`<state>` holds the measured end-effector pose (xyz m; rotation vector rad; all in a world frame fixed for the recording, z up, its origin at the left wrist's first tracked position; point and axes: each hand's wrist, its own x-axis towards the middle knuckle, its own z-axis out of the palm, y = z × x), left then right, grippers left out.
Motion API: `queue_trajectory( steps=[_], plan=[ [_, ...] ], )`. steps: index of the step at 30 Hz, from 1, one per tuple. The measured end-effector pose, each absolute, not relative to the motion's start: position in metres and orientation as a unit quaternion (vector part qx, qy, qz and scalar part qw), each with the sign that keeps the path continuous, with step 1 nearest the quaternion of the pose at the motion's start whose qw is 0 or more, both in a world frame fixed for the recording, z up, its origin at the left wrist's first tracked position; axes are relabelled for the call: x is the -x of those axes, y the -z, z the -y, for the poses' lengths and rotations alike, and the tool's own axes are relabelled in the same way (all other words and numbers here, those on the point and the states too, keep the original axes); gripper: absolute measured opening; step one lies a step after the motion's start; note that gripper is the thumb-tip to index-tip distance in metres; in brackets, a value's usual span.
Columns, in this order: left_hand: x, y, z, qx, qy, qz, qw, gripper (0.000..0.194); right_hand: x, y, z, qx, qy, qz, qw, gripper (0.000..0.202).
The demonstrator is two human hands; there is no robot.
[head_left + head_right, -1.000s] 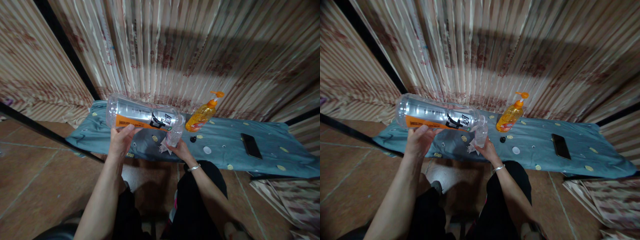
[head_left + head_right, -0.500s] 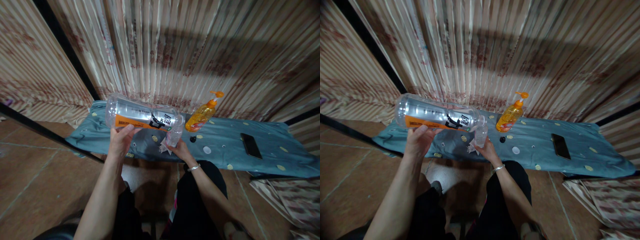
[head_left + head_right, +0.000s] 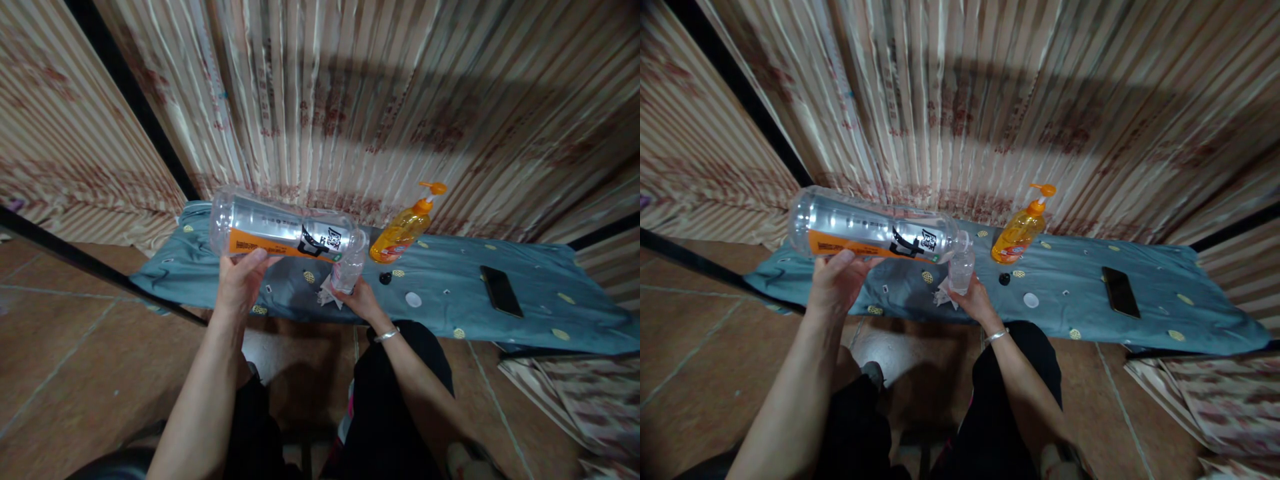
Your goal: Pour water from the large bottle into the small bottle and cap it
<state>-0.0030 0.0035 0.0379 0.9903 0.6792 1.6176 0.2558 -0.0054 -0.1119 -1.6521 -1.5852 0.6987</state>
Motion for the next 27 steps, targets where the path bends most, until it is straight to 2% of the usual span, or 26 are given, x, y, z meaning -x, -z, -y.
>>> queue_trajectory(
  steps=[14,27],
  plan=[
    [0.0044,-0.0355,-0.0053,-0.418,-0.68,-0.285,0.531,0.078,-0.2554,0.113,0.0049,0.647,-0.254,0.618,0.368,0.057],
    [0.0028,-0.0386,-0.0043,-0.396,-0.688,-0.288,0.536,0.075,-0.2548,0.1079,0.0061,0.637,-0.281,0.616,0.368,0.064]
  ],
)
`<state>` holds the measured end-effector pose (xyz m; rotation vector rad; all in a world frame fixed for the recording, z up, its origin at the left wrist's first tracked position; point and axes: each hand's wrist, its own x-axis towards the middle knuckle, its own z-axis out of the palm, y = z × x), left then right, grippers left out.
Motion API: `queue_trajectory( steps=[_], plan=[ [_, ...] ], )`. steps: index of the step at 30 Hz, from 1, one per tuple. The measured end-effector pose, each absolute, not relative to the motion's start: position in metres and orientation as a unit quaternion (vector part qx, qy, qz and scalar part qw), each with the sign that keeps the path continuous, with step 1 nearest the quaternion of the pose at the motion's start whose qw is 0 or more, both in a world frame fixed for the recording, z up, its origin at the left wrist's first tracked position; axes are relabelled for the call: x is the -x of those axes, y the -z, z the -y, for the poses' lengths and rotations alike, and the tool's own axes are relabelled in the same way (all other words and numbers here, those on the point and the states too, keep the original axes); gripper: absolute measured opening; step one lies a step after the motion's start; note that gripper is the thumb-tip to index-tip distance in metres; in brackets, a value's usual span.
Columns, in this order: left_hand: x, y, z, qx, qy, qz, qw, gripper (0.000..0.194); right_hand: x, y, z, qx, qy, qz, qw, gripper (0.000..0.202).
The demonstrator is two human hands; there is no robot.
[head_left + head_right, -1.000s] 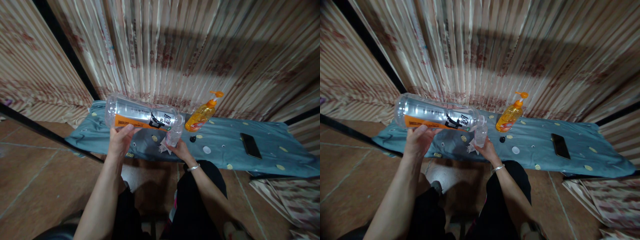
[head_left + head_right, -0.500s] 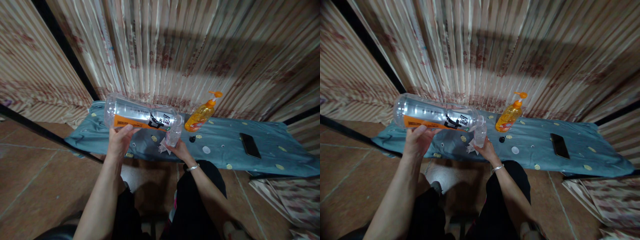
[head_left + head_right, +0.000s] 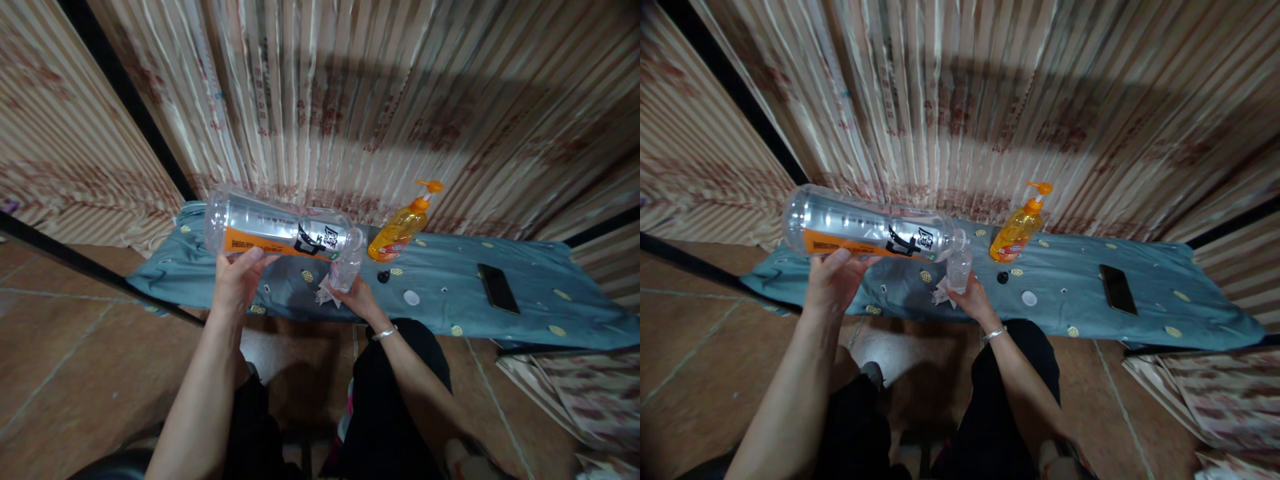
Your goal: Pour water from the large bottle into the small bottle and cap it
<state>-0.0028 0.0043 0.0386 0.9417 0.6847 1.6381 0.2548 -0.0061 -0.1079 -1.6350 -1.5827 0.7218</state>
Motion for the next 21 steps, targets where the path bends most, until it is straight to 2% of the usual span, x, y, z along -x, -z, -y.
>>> queue_trajectory(
  steps=[21],
  plan=[
    [0.0031,-0.0379,-0.0053,-0.395,-0.69,-0.279,0.539,0.077,-0.2549,0.1112,0.0054,0.642,-0.273,0.612,0.372,0.061]
  ],
)
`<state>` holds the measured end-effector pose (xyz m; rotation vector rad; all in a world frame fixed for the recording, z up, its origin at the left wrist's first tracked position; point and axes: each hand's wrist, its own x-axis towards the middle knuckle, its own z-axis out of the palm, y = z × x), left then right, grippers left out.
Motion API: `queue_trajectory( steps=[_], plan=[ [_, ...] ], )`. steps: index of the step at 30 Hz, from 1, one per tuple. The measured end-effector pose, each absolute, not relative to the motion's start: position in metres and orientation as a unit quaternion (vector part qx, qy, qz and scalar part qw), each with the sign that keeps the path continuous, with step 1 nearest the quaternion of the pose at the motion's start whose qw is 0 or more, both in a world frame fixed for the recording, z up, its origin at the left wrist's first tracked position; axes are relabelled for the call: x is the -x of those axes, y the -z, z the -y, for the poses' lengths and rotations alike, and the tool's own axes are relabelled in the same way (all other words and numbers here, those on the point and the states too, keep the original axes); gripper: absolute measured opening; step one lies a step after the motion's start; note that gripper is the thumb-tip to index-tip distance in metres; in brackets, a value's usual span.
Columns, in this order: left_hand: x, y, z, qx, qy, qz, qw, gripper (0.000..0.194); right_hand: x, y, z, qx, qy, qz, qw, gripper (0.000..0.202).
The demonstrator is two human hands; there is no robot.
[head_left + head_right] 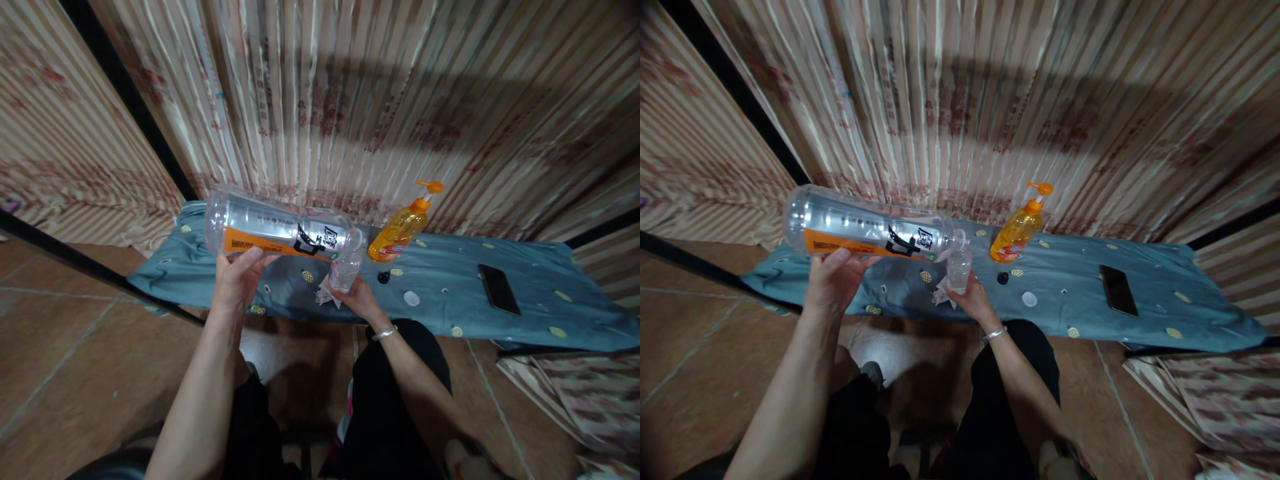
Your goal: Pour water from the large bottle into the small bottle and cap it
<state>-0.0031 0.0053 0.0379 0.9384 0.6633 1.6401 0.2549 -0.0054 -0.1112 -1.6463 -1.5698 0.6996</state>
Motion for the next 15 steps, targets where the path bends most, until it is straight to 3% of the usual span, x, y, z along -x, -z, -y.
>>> queue_trajectory(
  steps=[15],
  plan=[
    [0.0036,-0.037,-0.0055,-0.396,-0.691,-0.279,0.537,0.079,-0.2563,0.1145,0.0041,0.634,-0.282,0.613,0.378,0.063]
  ],
)
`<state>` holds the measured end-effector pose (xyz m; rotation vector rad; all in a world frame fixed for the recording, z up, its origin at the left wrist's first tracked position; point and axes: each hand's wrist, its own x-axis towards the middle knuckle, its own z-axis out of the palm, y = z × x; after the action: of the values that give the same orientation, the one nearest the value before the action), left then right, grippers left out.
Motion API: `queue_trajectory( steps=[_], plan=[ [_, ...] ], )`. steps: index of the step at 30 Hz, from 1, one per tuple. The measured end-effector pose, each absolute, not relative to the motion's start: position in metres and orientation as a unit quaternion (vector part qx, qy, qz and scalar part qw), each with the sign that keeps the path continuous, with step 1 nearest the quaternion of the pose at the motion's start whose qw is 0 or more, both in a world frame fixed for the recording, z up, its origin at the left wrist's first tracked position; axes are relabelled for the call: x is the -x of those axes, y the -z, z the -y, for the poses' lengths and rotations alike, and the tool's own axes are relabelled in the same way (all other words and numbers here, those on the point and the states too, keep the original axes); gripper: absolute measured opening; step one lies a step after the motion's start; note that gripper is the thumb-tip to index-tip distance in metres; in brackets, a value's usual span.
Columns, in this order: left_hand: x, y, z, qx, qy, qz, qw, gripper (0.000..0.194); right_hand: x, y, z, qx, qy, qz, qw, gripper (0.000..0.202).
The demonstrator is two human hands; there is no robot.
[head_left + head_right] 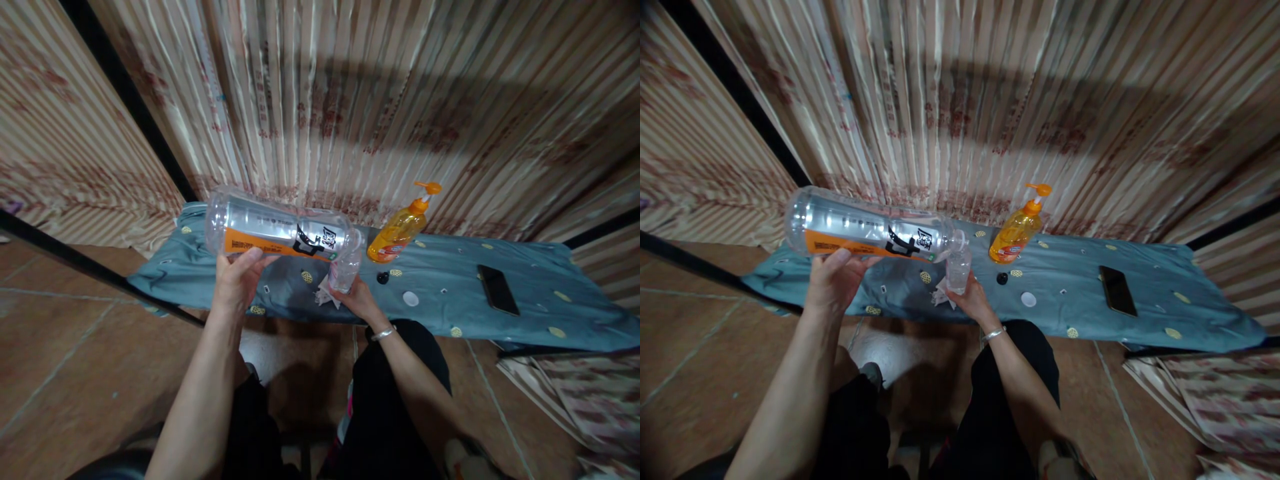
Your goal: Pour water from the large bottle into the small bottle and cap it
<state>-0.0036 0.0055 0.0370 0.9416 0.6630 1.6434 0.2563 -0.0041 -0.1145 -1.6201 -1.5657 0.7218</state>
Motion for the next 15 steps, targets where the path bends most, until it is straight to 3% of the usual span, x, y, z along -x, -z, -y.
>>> queue_trajectory(
  steps=[15],
  plan=[
    [0.0025,-0.0369,-0.0062,-0.388,-0.695,-0.284,0.534,0.075,-0.2561,0.1151,0.0032,0.637,-0.29,0.609,0.374,0.074]
  ],
)
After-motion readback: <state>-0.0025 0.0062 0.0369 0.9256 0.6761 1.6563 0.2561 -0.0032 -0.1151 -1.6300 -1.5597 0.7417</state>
